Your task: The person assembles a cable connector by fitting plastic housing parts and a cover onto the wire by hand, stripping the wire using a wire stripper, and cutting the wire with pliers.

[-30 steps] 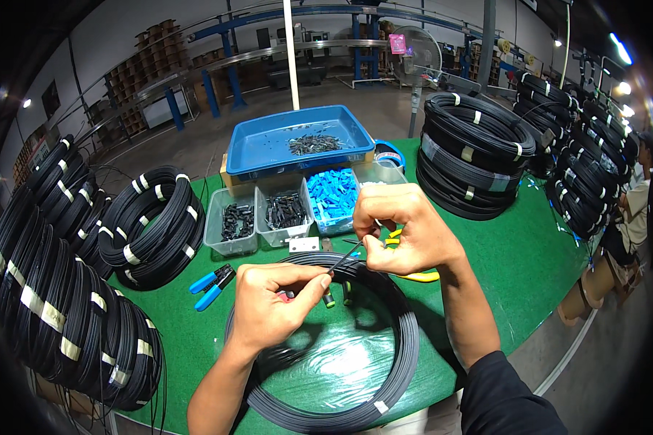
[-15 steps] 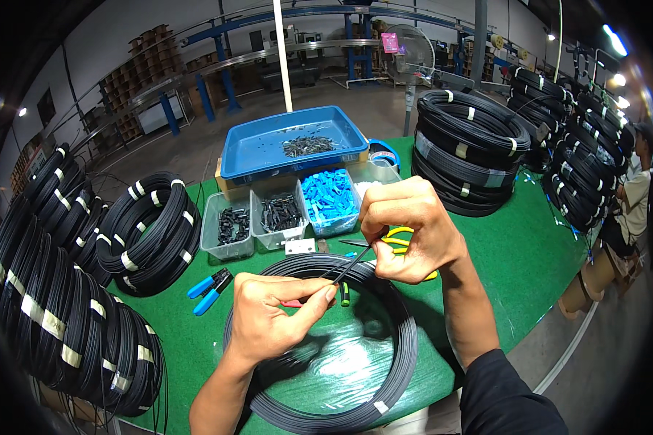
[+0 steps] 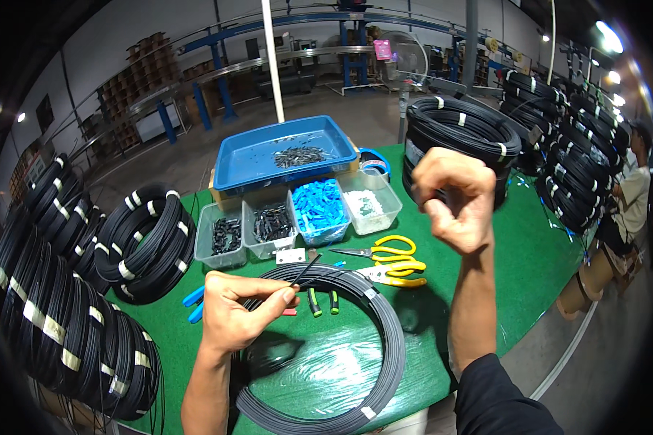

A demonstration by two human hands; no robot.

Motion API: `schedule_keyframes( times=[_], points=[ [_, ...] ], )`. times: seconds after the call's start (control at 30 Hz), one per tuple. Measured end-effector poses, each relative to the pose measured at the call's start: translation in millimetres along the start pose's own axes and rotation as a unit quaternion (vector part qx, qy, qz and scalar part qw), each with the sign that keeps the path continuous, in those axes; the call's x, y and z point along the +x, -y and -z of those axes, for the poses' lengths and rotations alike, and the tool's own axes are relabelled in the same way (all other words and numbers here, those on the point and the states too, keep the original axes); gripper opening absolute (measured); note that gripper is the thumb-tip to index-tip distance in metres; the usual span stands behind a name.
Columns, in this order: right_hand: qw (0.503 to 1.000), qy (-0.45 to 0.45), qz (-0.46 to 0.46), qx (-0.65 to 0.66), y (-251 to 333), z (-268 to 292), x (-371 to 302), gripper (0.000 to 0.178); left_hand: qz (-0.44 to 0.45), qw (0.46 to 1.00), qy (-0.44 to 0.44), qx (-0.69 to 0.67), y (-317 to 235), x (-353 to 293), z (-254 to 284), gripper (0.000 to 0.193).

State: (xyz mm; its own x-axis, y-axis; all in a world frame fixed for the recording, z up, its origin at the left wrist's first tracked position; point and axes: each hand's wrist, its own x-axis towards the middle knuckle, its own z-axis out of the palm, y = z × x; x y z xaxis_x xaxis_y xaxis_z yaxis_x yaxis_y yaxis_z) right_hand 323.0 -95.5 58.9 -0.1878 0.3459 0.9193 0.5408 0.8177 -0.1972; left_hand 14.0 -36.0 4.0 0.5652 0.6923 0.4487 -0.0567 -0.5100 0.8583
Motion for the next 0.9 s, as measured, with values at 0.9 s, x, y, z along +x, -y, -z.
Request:
schedule_keyframes(
  times=[0.9],
  points=[
    [0.927, 0.069, -0.349, -0.118, -197, -120, 62, 0.016, 0.178, 0.954, -0.108, -0.214, 100, 173, 15, 0.027]
  ],
)
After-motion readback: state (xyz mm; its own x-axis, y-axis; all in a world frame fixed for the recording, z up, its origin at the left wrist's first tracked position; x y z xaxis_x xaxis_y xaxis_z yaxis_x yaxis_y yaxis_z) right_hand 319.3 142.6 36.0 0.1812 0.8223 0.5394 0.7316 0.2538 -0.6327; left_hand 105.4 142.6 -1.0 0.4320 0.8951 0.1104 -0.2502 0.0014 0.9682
